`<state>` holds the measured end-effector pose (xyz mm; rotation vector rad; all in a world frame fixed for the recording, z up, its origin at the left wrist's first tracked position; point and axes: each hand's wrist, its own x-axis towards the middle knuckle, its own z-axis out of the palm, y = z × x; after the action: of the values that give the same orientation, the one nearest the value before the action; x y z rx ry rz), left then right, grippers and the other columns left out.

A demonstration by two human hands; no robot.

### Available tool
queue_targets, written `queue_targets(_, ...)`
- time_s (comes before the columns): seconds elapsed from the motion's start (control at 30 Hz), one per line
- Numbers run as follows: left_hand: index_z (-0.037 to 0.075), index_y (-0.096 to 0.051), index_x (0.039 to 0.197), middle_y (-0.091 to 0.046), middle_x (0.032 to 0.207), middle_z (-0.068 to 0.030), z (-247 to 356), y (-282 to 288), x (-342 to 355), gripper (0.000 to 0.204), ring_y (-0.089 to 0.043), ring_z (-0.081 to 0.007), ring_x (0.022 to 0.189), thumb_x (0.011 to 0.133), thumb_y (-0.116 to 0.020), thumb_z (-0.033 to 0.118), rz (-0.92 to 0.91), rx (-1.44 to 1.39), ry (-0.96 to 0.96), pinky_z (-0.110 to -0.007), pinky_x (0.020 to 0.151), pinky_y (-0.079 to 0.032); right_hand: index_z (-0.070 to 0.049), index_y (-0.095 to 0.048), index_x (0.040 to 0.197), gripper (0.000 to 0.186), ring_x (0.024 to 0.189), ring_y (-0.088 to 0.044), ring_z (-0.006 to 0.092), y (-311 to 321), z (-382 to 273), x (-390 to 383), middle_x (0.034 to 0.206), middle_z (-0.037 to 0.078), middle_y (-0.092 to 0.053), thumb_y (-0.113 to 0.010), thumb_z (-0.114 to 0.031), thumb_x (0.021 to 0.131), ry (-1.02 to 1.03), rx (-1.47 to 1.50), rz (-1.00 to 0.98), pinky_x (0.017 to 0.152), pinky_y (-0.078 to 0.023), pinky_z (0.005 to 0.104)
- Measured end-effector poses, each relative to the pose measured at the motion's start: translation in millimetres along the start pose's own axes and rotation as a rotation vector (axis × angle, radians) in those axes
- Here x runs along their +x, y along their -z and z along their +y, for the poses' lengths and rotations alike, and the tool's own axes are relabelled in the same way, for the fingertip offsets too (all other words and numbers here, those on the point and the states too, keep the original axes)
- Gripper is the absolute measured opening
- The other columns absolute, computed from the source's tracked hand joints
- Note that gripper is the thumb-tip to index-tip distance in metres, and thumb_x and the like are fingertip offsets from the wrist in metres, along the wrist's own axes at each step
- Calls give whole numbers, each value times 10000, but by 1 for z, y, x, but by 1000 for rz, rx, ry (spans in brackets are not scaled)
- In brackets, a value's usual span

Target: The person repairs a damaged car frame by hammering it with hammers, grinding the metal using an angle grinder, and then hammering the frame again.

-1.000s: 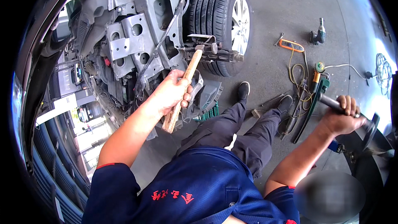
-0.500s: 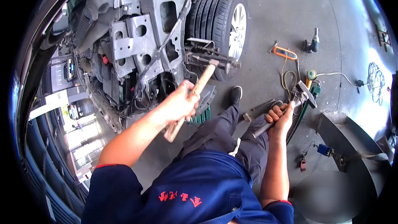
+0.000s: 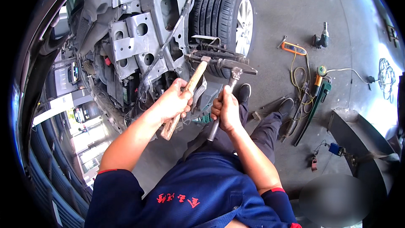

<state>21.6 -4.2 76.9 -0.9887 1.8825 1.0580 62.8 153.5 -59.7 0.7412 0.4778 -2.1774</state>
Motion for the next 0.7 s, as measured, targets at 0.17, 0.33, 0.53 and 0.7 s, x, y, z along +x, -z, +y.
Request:
queue_targets(0.17,46,-383,1260,-554,846,-59,8,2,-2,283,-532,-114,618,1039,-514,165,7,56,8,-279,491,-477,-170,-423,826,480,470,-331,79,49,-42,-29,607,-47,-322,-474,-603,1026,201,-113,109,424,-316,273)
queue_targets(0.33,45,-389,1259,-550,863,-58,10,6,-10,274,-530,-109,637,1040,-509,160,21,-11,28,-272,496,-477,-165,-420,812,524,503,-300,68,84,-125,-78,619,-42,-321,-368,-629,1050,862,177,412,458,-328,253)
queue_targets(0.53,47,-392,1252,-546,853,-53,15,-2,0,264,-532,-114,629,1041,-504,158,-31,45,-20,-276,496,-477,-181,-412,787,532,477,-374,117,60,13,8,618,-24,-391,-342,-640,1046,785,138,363,431,-349,294)
queue_targets(0.7,60,-365,1199,-519,828,-60,-12,-19,-10,204,-495,-116,569,1042,-469,140,-98,86,45,-283,443,-448,-172,-397,805,468,436,-278,97,47,-10,-43,577,-49,-289,-457,-569,1045,183,-94,336,416,-290,293)
